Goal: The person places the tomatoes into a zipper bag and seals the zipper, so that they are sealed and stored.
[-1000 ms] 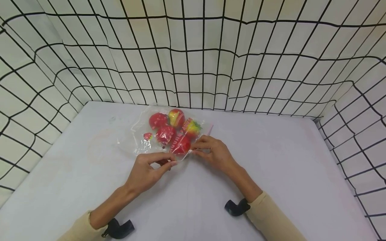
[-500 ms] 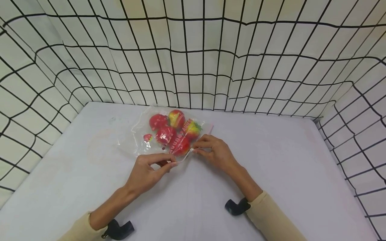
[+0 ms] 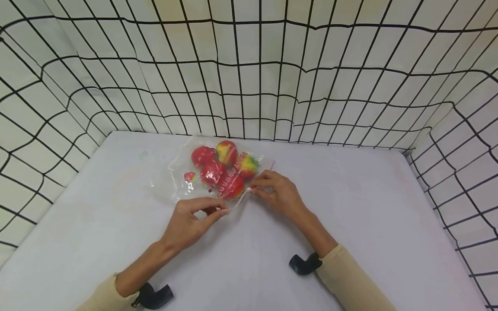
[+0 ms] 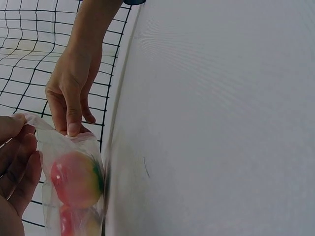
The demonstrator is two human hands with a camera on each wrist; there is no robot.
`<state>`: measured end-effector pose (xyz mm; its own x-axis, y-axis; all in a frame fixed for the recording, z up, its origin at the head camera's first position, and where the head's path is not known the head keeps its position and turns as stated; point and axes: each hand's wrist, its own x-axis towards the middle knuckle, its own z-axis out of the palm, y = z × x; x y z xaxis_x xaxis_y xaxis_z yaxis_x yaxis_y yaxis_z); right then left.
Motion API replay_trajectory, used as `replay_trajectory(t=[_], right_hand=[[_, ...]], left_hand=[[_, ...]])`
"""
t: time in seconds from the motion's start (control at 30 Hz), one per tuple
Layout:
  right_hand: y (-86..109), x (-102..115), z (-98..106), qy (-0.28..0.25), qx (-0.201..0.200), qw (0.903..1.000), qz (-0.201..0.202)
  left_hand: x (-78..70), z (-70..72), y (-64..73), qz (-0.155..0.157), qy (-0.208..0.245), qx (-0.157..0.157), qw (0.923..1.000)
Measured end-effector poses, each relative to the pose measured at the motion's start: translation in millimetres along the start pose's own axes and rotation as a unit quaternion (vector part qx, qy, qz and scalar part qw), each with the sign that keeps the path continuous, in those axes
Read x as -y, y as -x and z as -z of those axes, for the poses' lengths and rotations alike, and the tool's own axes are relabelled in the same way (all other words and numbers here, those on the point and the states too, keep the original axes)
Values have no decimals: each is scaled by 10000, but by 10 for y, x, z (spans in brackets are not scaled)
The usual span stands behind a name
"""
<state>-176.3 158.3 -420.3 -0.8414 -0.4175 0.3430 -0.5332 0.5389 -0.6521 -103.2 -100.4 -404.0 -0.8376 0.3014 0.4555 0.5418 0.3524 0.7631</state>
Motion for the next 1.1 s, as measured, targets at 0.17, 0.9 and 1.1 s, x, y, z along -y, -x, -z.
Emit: replay_trajectory(t=[0.17, 0.9, 1.1], right_hand=[[-7, -1, 16, 33, -28, 9999, -117], [-49, -63, 24, 351, -210, 9989, -229], [-59, -63, 24, 482, -238, 9982, -257]], left_hand=[[3, 2, -3, -39, 24, 12, 10000], [22, -1, 0, -178, 69, 85, 9998], [18, 3, 4, -141, 47, 104, 9998]])
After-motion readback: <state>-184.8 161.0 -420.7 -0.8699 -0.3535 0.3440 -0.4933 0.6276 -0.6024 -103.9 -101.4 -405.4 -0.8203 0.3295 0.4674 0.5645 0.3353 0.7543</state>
